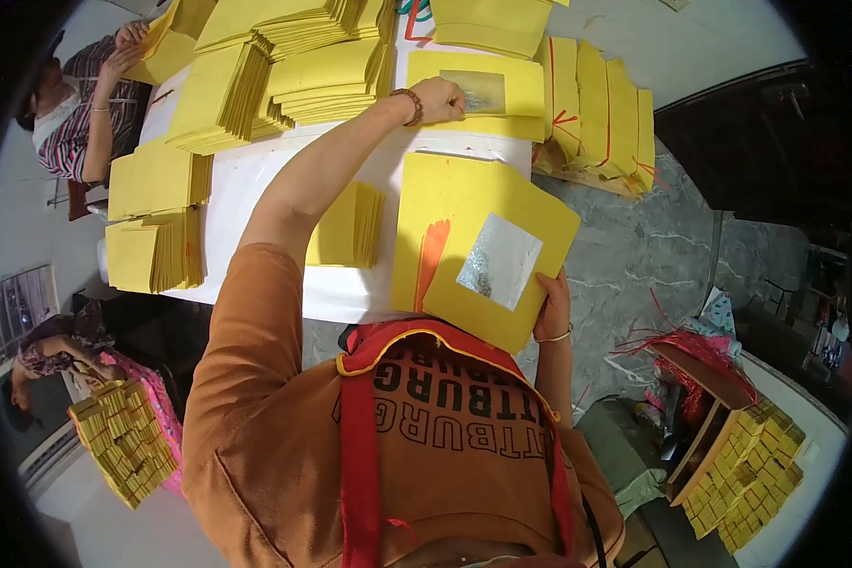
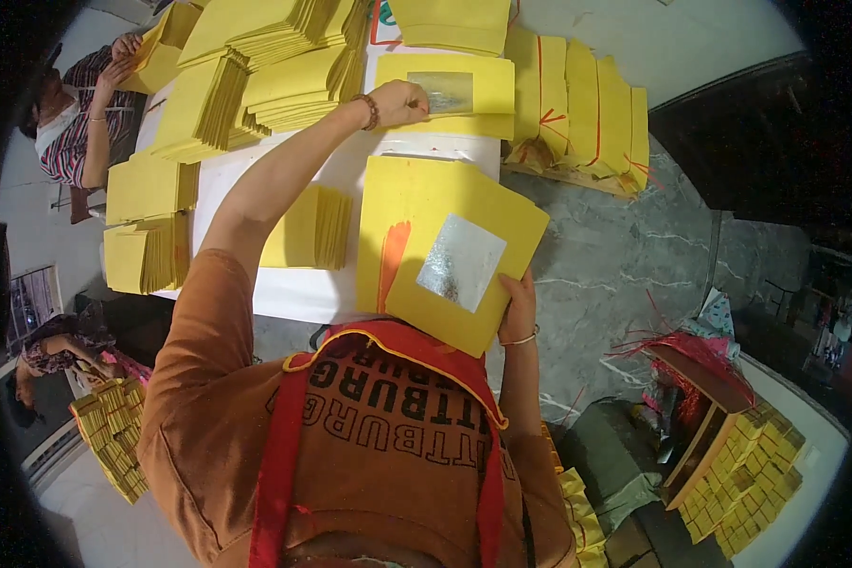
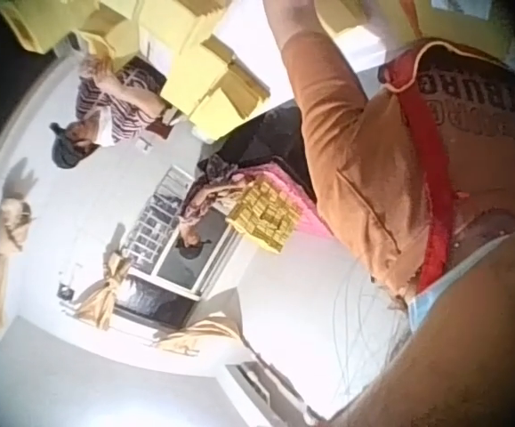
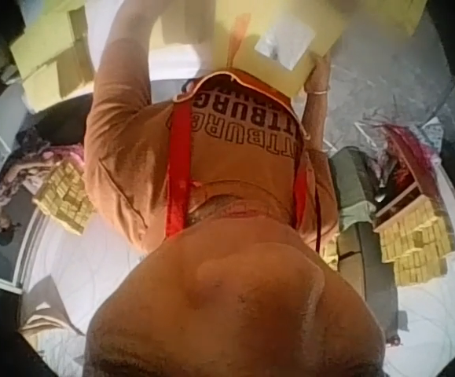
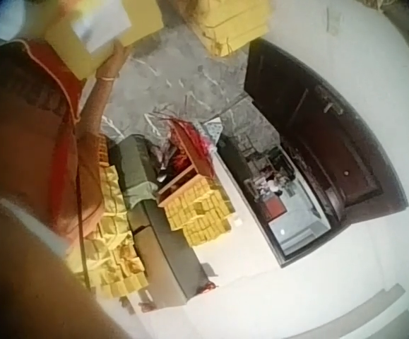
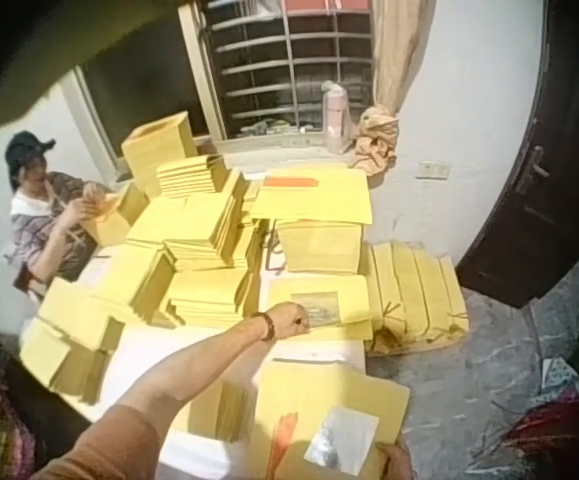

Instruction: Folding and stacking yellow ceremonial papers with silver foil patches.

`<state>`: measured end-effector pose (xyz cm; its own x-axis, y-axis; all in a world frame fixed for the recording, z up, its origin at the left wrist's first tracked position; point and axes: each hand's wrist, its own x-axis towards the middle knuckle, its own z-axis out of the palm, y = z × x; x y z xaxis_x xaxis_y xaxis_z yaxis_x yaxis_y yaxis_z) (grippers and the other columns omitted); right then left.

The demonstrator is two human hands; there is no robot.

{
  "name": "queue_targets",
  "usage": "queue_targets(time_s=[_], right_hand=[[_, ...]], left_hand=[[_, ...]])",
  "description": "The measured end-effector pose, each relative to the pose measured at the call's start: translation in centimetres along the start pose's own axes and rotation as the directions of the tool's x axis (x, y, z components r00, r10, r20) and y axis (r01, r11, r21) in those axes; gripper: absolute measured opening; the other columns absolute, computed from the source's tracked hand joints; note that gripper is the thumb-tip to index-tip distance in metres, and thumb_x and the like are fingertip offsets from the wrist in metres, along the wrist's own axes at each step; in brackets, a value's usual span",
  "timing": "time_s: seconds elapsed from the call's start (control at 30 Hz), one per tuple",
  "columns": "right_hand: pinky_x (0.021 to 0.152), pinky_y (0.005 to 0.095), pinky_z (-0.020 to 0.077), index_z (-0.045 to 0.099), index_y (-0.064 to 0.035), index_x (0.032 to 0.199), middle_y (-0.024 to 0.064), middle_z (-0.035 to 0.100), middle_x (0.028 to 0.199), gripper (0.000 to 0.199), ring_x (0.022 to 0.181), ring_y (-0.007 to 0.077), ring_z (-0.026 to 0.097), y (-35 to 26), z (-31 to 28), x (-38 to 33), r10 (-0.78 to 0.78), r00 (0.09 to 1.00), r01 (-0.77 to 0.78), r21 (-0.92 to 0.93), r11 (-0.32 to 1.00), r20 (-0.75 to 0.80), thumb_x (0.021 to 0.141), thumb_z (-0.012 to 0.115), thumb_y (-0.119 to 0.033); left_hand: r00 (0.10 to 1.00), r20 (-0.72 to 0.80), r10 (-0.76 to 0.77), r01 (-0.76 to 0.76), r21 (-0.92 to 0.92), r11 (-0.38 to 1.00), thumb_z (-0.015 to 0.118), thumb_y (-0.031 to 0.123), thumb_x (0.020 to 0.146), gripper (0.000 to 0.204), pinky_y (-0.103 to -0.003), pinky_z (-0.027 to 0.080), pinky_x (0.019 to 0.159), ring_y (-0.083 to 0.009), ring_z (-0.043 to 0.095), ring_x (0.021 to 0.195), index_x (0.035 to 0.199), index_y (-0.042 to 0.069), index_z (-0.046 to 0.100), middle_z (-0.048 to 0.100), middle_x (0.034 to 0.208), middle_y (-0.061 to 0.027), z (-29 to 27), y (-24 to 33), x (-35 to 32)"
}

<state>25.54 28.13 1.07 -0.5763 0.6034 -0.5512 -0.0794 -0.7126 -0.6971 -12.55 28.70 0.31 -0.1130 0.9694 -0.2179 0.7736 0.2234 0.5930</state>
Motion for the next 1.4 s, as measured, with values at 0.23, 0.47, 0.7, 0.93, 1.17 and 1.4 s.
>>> queue_targets(time_s=[0.23, 0.47, 0.7, 0.93, 1.17, 1.4], right_hand=[[0.077, 0.0297, 0.0459, 0.042, -0.0031, 0.117, 0.0081, 0.053, 0.106, 0.039, 0.09, 0.0181, 0.054, 0.2, 0.4, 0.1, -0.012, 1.0, 0.01, -0.144, 0.99, -0.016, 0.079, 0.05, -0.004], [0.076, 0.0334, 0.0492, 0.046, -0.0009, 0.114, 0.0114, 0.056, 0.102, 0.042, 0.091, 0.0225, 0.057, -4.2, -5.1, -0.7, -0.21, 0.976, 0.198, 0.176, 0.964, 0.053, 0.074, 0.052, -0.011], [0.087, 0.0413, 0.0436, 0.039, -0.0007, 0.123, 0.0162, 0.051, 0.114, 0.048, 0.103, 0.029, 0.052, -11.6, -9.7, -2.5, -0.488, 0.867, 0.439, 0.314, 0.842, 0.099, 0.077, 0.047, -0.013], [0.086, 0.0376, 0.0439, 0.041, -0.0023, 0.121, 0.0131, 0.053, 0.11, 0.043, 0.099, 0.0252, 0.053, -11.1, -9.3, -0.9, -0.401, 0.916, 0.382, 0.289, 0.878, 0.009, 0.079, 0.047, -0.009], [0.069, 0.0247, 0.0476, 0.049, -0.0045, 0.113, 0.0028, 0.057, 0.094, 0.033, 0.082, 0.0117, 0.056, -5.2, -0.8, 3.2, -0.023, 0.951, 0.095, -0.219, 0.971, 0.308, 0.08, 0.054, -0.003], [0.074, 0.0253, 0.047, 0.049, -0.0038, 0.115, 0.0035, 0.057, 0.104, 0.032, 0.088, 0.012, 0.056, -3.3, 0.7, 4.8, 0.024, 0.94, 0.064, -0.245, 0.967, 0.34, 0.083, 0.054, -0.005]], left_hand=[[0.853, -0.464, 0.238, -0.061, 0.364, 0.929, 0.05, 0.008, 0.078, 0.021, -0.04, 0.045, 0.063, -0.0328, 0.056, 0.071, 0.098, 0.006, 0.048, 0.057, 0.071, -0.0142, -2.4, 2.9, -2.0], [0.713, -0.398, 0.577, -0.375, 0.479, 0.794, 0.051, 0.004, 0.071, 0.047, -0.037, 0.043, 0.063, -0.0266, 0.054, 0.066, 0.118, 0.008, 0.047, 0.054, 0.068, -0.0078, -5.8, 11.8, -7.1], [0.691, -0.204, 0.694, -0.529, 0.511, 0.677, 0.054, 0.009, 0.068, 0.041, -0.027, 0.038, 0.07, -0.0119, 0.05, 0.068, 0.109, 0.012, 0.058, 0.05, 0.067, 0.001, 3.2, 15.4, -15.7], [0.843, -0.217, 0.492, -0.347, 0.478, 0.806, 0.056, 0.009, 0.065, 0.013, -0.045, 0.028, 0.091, -0.0215, 0.042, 0.106, 0.076, 0.01, 0.061, 0.053, 0.099, -0.0044, 7.3, 13.9, -19.9], [0.76, -0.626, 0.172, -0.075, 0.178, 0.981, 0.052, -0.004, 0.061, 0.015, -0.048, 0.028, 0.091, -0.0323, 0.031, 0.121, 0.066, 0.009, 0.056, 0.036, 0.132, -0.0102, 8.0, 12.5, -19.4], [0.796, -0.601, -0.069, -0.349, -0.55, 0.759, 0.037, -0.011, 0.065, 0.031, -0.026, 0.036, 0.089, -0.0206, 0.038, 0.116, 0.084, 0.004, 0.056, 0.031, 0.134, -0.0143, 8.9, 10.5, -17.7]])
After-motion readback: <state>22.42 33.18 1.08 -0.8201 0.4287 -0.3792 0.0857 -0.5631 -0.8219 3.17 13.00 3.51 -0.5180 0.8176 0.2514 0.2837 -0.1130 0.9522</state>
